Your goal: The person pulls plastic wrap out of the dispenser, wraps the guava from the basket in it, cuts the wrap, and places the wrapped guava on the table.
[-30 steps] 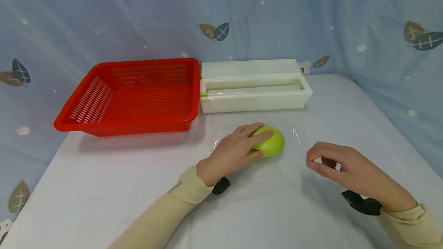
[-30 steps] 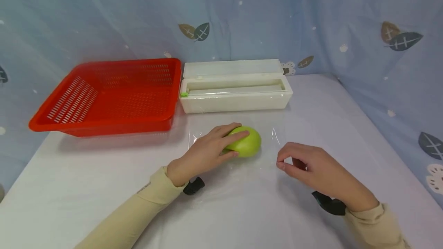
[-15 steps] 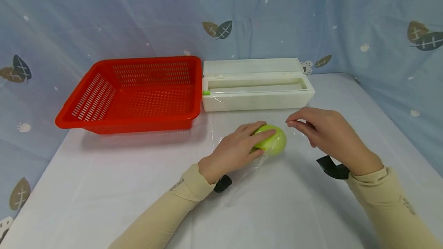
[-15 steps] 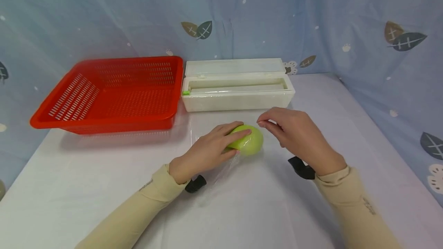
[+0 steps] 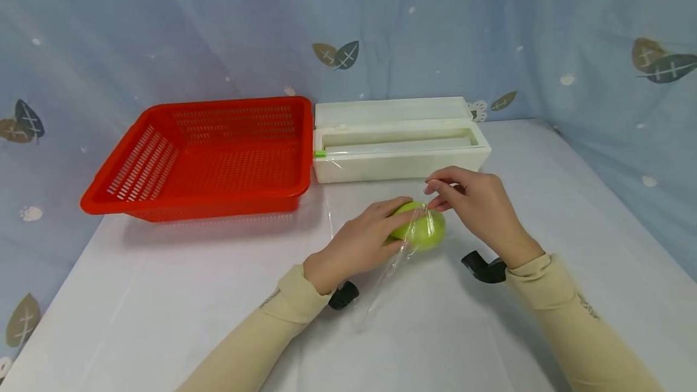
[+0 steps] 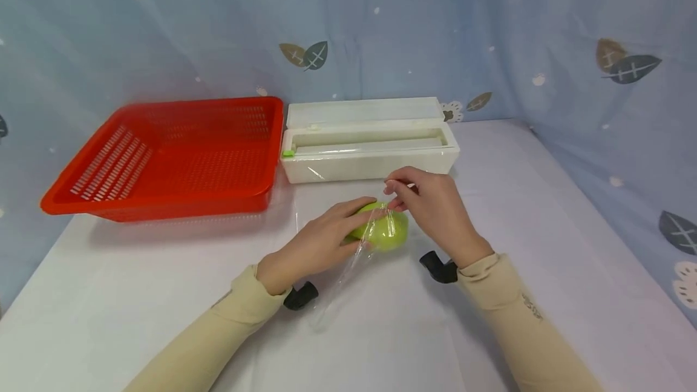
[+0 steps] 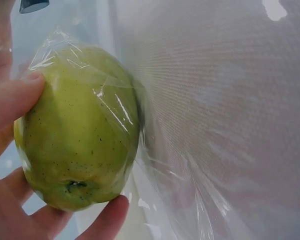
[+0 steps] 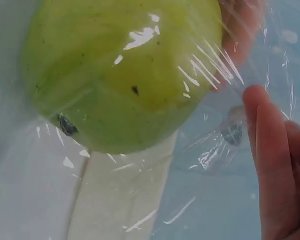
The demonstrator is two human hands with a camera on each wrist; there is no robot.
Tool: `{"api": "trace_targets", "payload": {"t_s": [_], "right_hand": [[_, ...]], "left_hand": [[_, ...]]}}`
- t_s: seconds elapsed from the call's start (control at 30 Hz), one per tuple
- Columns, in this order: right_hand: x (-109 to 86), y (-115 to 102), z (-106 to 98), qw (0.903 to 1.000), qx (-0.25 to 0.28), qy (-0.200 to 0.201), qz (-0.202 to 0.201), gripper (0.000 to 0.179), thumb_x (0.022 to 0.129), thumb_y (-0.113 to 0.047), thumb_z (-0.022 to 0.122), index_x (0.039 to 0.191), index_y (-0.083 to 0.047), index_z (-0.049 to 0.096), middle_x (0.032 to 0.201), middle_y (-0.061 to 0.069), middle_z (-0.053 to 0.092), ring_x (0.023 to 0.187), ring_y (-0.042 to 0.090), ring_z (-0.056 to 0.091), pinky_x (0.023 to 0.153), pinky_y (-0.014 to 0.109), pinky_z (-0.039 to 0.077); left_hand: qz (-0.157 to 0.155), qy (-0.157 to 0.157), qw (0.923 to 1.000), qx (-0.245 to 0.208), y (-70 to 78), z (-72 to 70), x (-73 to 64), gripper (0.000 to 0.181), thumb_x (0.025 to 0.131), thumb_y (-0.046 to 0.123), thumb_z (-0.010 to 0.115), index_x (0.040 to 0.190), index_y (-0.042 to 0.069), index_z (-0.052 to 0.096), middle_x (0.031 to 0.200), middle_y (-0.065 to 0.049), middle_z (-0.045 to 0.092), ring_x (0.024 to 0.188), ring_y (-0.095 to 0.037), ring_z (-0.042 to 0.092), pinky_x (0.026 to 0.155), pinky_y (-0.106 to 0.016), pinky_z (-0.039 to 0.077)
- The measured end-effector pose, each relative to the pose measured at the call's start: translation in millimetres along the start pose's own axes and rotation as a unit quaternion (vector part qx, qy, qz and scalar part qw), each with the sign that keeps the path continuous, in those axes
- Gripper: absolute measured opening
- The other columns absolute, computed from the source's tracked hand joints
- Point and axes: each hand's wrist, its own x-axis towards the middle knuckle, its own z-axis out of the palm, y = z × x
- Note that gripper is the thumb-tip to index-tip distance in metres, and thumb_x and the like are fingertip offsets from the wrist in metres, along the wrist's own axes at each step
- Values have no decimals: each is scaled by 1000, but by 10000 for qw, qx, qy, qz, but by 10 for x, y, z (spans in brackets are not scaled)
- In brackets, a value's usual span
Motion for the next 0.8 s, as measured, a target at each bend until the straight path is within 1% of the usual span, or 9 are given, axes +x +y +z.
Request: {"api": "trace_targets", "payload": {"t_s": [0.1,0.2,0.33,0.5,0.6,0.7,0.8], "right_hand": [[6,14,39,9999,-66,63,54,11,84,-21,62,93,-17,65,80,-7,65,62,0,61,60,19,49],[20,37,65,9997,-224,74,0,11,84,-21,62,93,-15,66,79,-5,66,64,2,61,60,22,49],[28,68,101,9995,-298,-5,107,12,84,-18,62,94,-13,67,81,-3,67,69,5,62,59,24,49],[26,104,133,9994,-321,29,113,13,83,-18,64,95,-13,66,88,-5,65,80,8,61,67,26,50],[36,131,159,9995,-297,75,111,14,83,-20,64,95,-14,66,90,-6,64,84,9,60,71,28,50],[40,177,199,9995,-296,88,118,13,84,-21,63,94,-14,66,90,-6,64,83,9,59,70,27,49],[34,231,226,9979,-594,258,-3,13,84,-22,62,93,-13,67,91,-5,60,76,9,55,64,26,47]], "left_hand": [[14,30,10000,-70,-13,4,-19,58,86,34,58,137,37,31,141,6,27,126,-16,28,81,-36,46],[39,76,9998,-187,-27,0,-30,58,86,33,58,137,37,31,142,7,26,127,-14,27,84,-35,45],[102,90,9992,-381,-42,-7,-30,58,86,30,59,137,36,31,142,8,25,128,-13,25,88,-34,42],[141,52,9984,-552,-58,0,-17,59,87,29,58,138,36,29,143,9,24,129,-13,24,91,-35,40],[181,74,9981,-588,-62,-3,-13,59,86,30,58,137,37,29,143,9,24,128,-12,24,89,-36,41],[280,123,9980,-545,-54,-2,-9,60,86,29,59,137,36,30,143,8,24,128,-13,25,89,-37,41],[357,150,9979,-517,-46,4,-1,60,85,28,61,137,35,31,143,7,24,128,-13,25,90,-36,41]]}}
